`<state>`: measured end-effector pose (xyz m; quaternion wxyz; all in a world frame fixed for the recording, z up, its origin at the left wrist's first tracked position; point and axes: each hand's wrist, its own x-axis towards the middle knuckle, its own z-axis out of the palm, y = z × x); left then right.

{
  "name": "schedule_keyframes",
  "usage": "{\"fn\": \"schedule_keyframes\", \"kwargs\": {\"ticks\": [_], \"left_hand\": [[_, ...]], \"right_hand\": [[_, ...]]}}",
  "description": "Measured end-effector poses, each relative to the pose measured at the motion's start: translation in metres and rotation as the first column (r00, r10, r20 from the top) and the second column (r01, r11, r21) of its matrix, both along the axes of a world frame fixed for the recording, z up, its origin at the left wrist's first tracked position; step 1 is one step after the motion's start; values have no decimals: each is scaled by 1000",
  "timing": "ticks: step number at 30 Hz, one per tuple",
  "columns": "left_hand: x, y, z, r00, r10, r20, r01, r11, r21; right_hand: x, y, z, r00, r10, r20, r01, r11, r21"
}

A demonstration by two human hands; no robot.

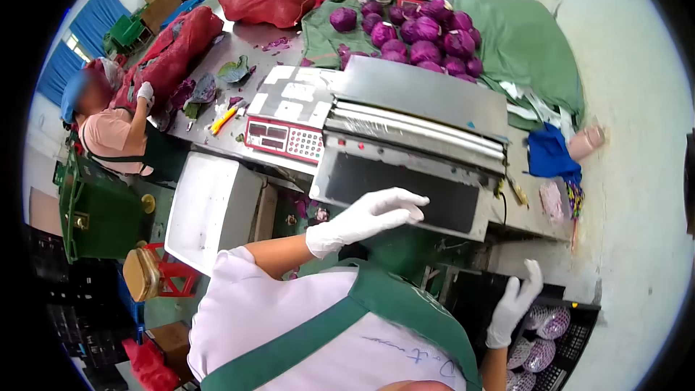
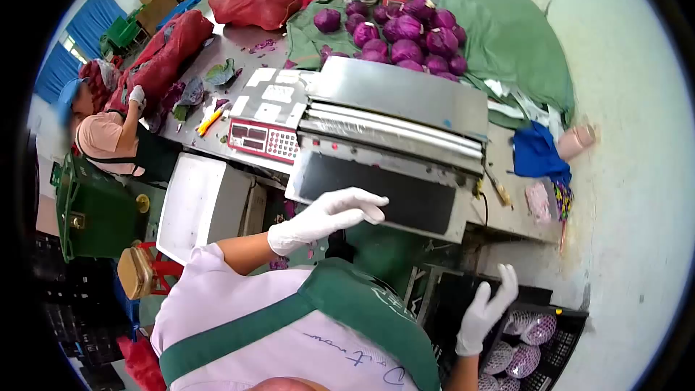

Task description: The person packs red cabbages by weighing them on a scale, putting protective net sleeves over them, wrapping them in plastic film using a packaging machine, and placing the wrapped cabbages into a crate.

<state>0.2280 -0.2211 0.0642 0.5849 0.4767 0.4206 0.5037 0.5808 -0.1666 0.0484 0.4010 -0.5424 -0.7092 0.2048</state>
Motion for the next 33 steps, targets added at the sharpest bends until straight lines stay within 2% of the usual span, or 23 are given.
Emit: {"fn": "schedule_keyframes", "kwargs": {"ticks": [1, 3, 5, 6, 7, 9, 10, 11, 12, 13, 15, 16, 17, 19, 21, 24, 25, 26, 27, 29, 30, 31, 33], "left_hand": [[-33, 2, 0, 997, 73, -32, -73, 997, -12], [-87, 15, -4, 976, 206, -72, -201, 977, 74], [-150, 39, -11, 936, 350, -23, -350, 937, 22], [-184, 57, -18, 898, 432, -81, -427, 901, 71], [-218, 79, -25, 850, 509, -133, -497, 860, 117], [-281, 122, -26, 717, 644, -267, -638, 760, 121], [-319, 151, -44, 650, 701, -294, -676, 710, 199], [-358, 184, -66, 580, 752, -314, -702, 657, 276], [-391, 214, -75, 433, 776, -459, -710, 607, 357], [-421, 245, -85, 267, 773, -576, -701, 566, 435], [-479, 307, -105, 241, 752, -613, -788, 521, 330], [-502, 338, -114, 185, 749, -637, -818, 476, 323], [-520, 365, -123, 128, 741, -659, -845, 430, 319], [-540, 412, -123, -26, 658, -753, -842, 391, 371], [-551, 449, -124, -111, 572, -813, -813, 418, 405], [-567, 490, -147, -174, 451, -875, -750, 515, 414], [-573, 499, -158, -203, 405, -892, -719, 556, 417], [-575, 501, -162, -150, 329, -932, -694, 636, 336], [-571, 502, -167, -136, 317, -939, -693, 646, 319], [-560, 490, -175, -206, 439, -875, -639, 616, 460], [-548, 478, -157, -186, 432, -882, -625, 641, 446], [-545, 473, -157, -184, 424, -887, -624, 646, 439], [-544, 464, -154, -290, 534, -794, -638, 511, 576]], "right_hand": [[-28, 14, -24, 995, -2, -97, -5, 997, -72], [-50, 43, -82, 986, -95, -135, 77, 988, -133], [-67, 66, -129, 942, -299, -151, 264, 940, -215], [-69, 78, -150, 905, -396, -155, 339, 892, -300], [-66, 88, -172, 858, -493, -143, 411, 826, -385], [-63, 106, -228, 704, -617, -351, 379, 744, -550], [-100, 101, -192, 603, -696, -391, 364, 676, -641], [-90, 102, -199, 733, -645, -214, 432, 685, -586], [-102, 101, -203, 680, -699, -222, 556, 689, -465], [-113, 100, -201, 623, -746, -235, 670, 664, -333], [-104, 98, -197, 681, -712, -174, 596, 676, -433], [-122, 95, -172, 658, -733, -173, 584, 642, -496], [-129, 96, -169, 572, -783, -247, 599, 603, -527], [-138, 97, -168, 536, -801, -267, 635, 591, -498], [-100, 90, -190, 561, -735, -380, 375, 636, -675], [-127, 97, -169, 469, -784, -408, 366, 592, -717], [-143, 99, -155, 417, -825, -382, 331, 529, -782], [-150, 100, -149, 367, -862, -349, 291, 463, -837], [-142, 97, -155, 365, -870, -333, 304, 449, -840], [-109, 89, -176, 506, -794, -336, 291, 524, -800], [-96, 86, -185, 563, -774, -291, 332, 534, -778], [-89, 83, -189, 562, -777, -282, 333, 526, -783], [-81, 81, -195, 493, -787, -371, 222, 526, -821]]}}
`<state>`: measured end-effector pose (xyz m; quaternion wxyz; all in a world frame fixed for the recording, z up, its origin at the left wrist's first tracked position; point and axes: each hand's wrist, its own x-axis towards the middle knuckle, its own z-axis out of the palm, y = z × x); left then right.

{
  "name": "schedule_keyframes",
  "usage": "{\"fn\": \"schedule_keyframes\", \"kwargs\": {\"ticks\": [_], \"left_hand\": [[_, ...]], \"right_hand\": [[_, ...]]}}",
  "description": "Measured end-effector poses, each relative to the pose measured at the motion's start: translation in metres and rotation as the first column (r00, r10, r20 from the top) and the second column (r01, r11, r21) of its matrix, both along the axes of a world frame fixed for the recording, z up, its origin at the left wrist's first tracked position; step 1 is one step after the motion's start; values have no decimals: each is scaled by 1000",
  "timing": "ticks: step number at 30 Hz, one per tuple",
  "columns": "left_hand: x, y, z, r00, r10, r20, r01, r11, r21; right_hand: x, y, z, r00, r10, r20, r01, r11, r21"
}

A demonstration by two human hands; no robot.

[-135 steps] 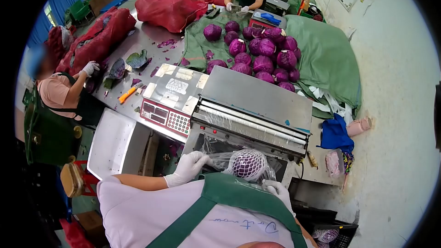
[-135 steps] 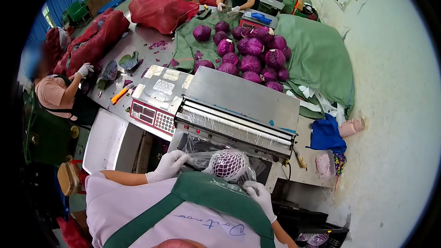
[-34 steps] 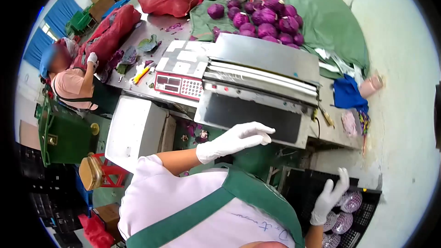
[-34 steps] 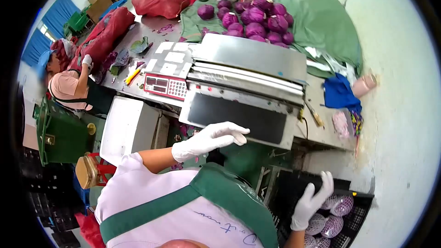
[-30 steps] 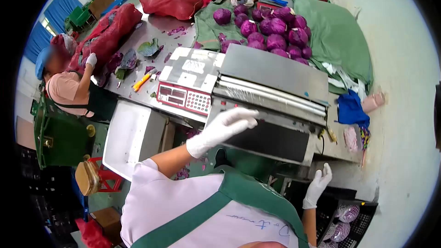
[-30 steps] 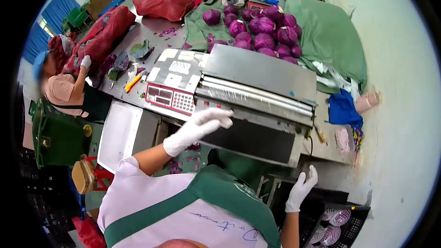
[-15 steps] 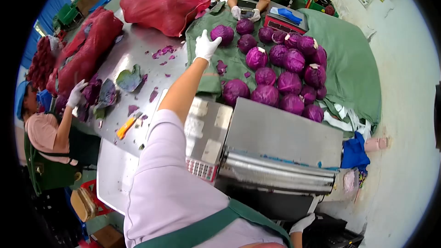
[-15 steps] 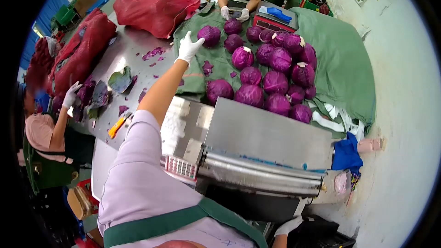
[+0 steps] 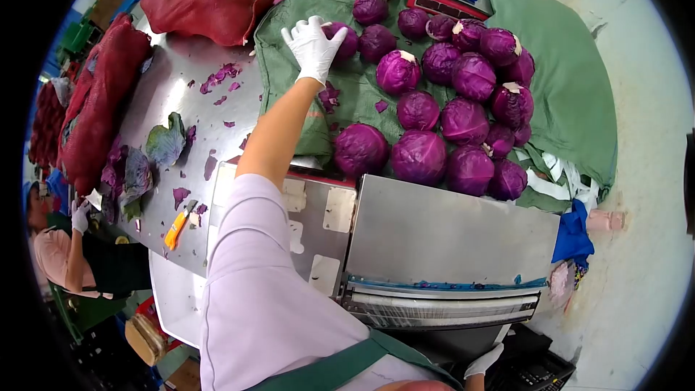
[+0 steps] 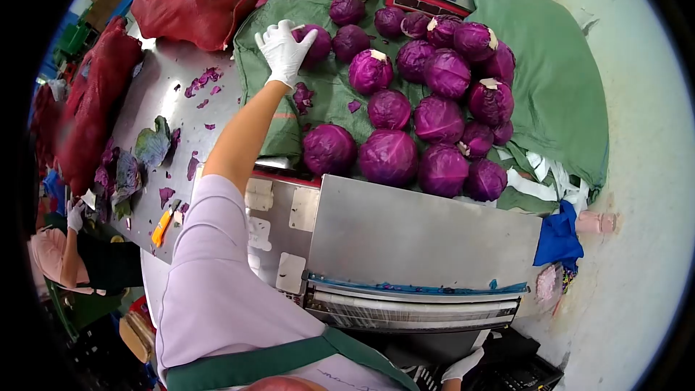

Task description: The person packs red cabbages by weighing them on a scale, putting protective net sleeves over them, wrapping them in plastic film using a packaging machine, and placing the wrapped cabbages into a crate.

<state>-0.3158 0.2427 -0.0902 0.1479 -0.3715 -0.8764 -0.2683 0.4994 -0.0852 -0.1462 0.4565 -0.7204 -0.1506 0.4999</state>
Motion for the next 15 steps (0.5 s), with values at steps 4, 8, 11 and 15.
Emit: {"fn": "schedule_keyframes", "kwargs": {"ticks": [4, 8, 11, 15], "left_hand": [[-14, 5, -48, 789, -212, 577, 50, 958, 283], [2, -9, -46, 801, -233, 552, 40, 940, 339], [-2, -4, -71, 715, -230, 660, -209, 831, 515], [7, -38, -24, 43, -567, 823, -600, 644, 475]], "right_hand": [[0, -1, 0, 994, 12, 107, -14, 1000, 22], [8, -2, -12, 992, 34, 123, -43, 996, 75], [4, 4, -13, 997, 26, 76, -35, 992, 125], [-16, 8, 0, 996, -70, 60, 58, 981, 186]]}}
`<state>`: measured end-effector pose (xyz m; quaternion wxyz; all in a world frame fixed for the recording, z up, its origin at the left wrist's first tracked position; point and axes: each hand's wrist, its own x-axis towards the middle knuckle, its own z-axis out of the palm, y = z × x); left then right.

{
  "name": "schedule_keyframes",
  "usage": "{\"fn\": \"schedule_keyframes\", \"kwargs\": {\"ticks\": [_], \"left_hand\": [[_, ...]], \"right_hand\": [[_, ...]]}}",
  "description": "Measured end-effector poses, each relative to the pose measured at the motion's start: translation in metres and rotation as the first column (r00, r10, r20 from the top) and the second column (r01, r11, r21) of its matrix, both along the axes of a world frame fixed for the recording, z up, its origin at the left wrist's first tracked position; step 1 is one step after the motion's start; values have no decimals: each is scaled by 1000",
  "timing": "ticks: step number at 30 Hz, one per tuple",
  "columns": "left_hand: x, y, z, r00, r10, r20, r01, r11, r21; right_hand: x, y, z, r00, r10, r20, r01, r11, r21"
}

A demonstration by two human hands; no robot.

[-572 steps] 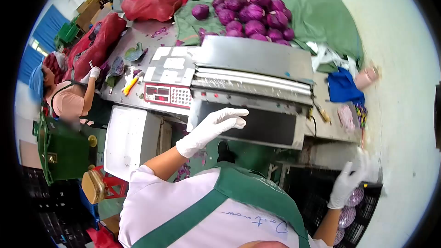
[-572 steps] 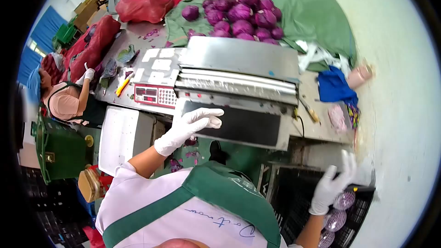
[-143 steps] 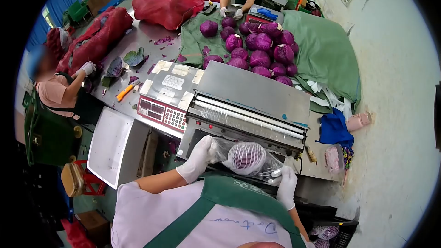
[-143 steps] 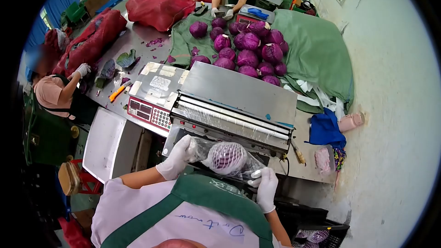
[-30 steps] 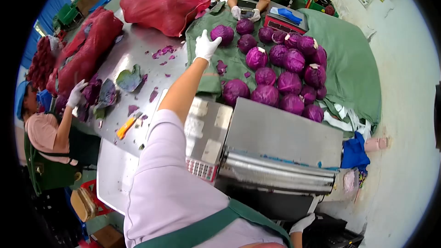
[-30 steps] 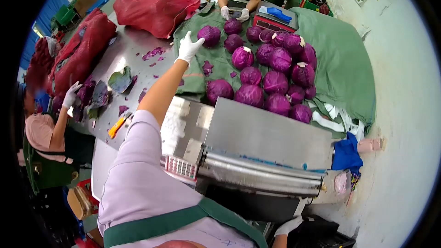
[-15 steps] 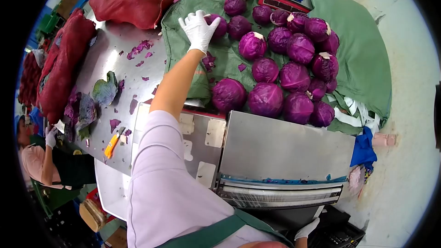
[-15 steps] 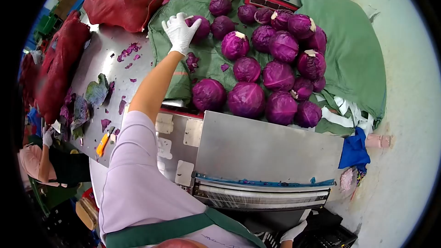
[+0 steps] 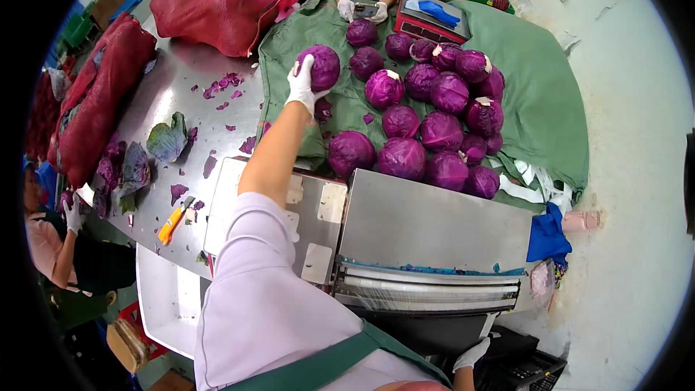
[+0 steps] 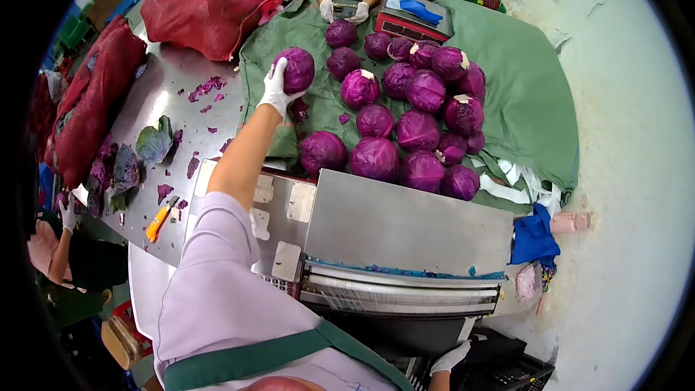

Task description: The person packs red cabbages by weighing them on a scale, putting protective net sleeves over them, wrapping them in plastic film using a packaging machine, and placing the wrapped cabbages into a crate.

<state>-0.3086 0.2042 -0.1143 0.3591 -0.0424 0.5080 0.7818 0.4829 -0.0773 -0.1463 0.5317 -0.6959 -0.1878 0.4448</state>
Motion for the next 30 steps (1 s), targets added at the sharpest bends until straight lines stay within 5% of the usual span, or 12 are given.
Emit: {"fn": "schedule_keyframes", "kwargs": {"ticks": [2, 3, 4, 6, 9, 16, 17, 23, 24, 28, 29, 30], "left_hand": [[11, -37, 46, 983, -121, -140, 137, 984, 113], [24, -57, 72, 976, -62, -210, 57, 998, -31], [21, -74, 73, 882, -69, -465, 70, 997, -16], [31, -124, 90, 533, -131, -836, 33, 990, -135], [78, -215, 124, 96, -269, -958, -52, 960, -275], [157, -337, 122, 104, -451, -886, -151, 874, -462], [167, -344, 115, 219, -436, -873, -152, 868, -472], [185, -355, 95, 124, -488, -864, -261, 824, -503], [190, -354, 104, 128, -504, -854, -258, 815, -519], [198, -350, 119, 134, -580, -804, -210, 776, -595], [194, -349, 111, 99, -602, -792, -346, 726, -595], [186, -348, 107, 27, -463, -886, -210, 864, -458]], "right_hand": [[-8, 1, 6, 1000, -19, 3, 19, 1000, -14], [0, 2, -1, 1000, -1, 0, 1, 1000, -12], [6, -1, -6, 1000, 20, -3, -20, 1000, -14], [-9, 3, 3, 995, 27, 97, -26, 1000, -11], [-9, 6, 0, 971, 11, 241, -17, 1000, 21], [-25, 11, 19, 965, 37, 261, -35, 999, -14], [-24, 10, 19, 965, 49, 258, -46, 999, -17], [0, 12, 2, 837, 208, 506, -175, 978, -112], [2, 12, 10, 888, 226, 401, -188, 973, -133], [26, 23, 42, 718, 236, 655, -339, 940, 33], [22, 32, 70, 724, 211, 657, -351, 932, 88], [33, 42, 77, 695, 213, 687, -394, 912, 116]]}}
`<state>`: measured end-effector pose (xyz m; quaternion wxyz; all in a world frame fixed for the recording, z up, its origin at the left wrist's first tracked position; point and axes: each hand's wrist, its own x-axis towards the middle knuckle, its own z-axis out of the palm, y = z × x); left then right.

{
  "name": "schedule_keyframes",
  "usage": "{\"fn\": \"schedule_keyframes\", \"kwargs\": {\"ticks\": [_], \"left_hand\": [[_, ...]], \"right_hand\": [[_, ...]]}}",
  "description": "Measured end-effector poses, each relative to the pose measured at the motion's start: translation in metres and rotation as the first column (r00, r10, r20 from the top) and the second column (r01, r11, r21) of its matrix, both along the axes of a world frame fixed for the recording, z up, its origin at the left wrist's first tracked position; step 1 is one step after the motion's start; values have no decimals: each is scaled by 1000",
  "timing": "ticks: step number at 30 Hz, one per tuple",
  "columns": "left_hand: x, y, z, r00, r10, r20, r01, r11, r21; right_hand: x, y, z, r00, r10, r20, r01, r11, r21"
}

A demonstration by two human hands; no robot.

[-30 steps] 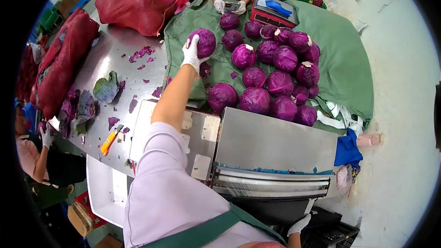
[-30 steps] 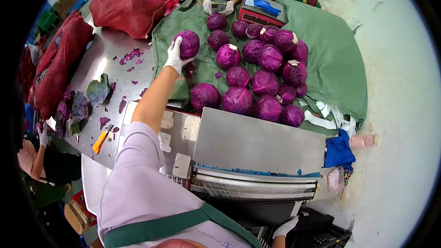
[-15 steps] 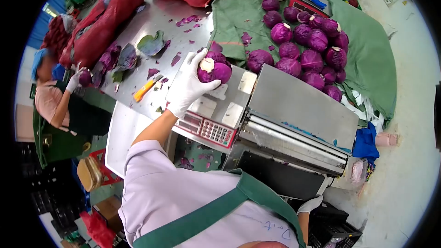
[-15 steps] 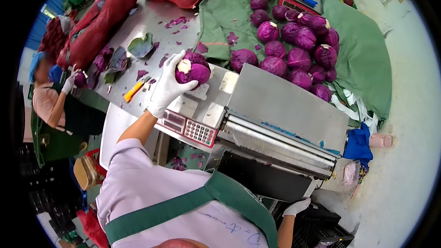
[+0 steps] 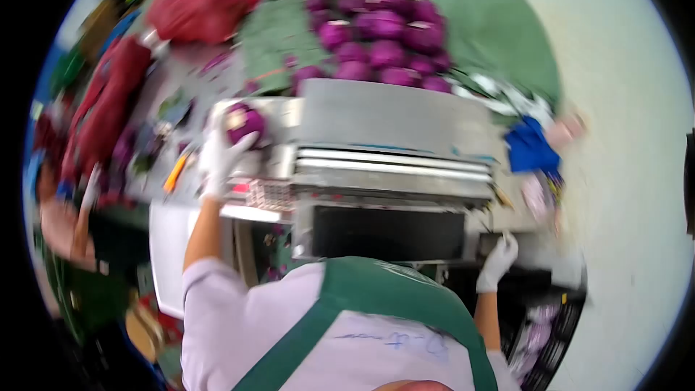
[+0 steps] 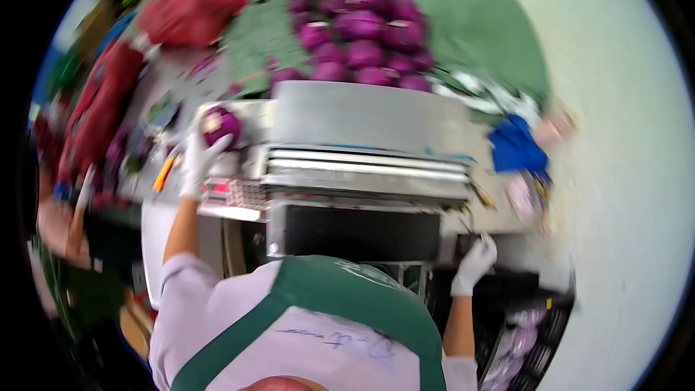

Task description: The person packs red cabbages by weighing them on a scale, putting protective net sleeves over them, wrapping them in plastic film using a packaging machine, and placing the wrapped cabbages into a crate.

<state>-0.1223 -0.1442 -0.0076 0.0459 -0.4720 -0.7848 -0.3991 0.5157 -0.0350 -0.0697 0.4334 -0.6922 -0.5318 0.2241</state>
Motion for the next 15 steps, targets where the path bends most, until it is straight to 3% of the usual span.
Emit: {"fn": "schedule_keyframes", "kwargs": {"ticks": [1, 2, 3, 4, 7, 9, 13, 15], "left_hand": [[2, 3, 5, 995, -93, 44, 90, 995, 53], [10, 4, 17, 983, -72, 172, 78, 997, -27], [-9, 3, -5, 998, -60, 8, 60, 998, -3], [-7, 3, -10, 1000, -15, 14, 15, 999, -28], [-32, -2, -33, 998, 55, -35, -59, 993, -102], [-34, -2, -32, 997, 66, -31, -68, 993, -99], [-43, -4, -39, 993, 100, 55, -97, 994, -54], [-45, -5, -37, 991, 133, 33, -129, 987, -93]], "right_hand": [[-3, 8, 13, 999, -40, 34, 35, 992, 117], [-1, 18, 26, 997, -70, 45, 62, 987, 151], [2, 31, 33, 997, -61, 39, 51, 973, 224], [1, 42, 48, 993, -75, 92, 46, 958, 284], [-8, 82, 74, 999, -1, 35, -13, 905, 425], [-4, 120, 66, 995, 22, 96, -61, 903, 426], [-10, 202, 40, 994, 106, 10, -101, 911, 401], [-17, 245, 22, 969, 154, 192, -223, 880, 420]]}}
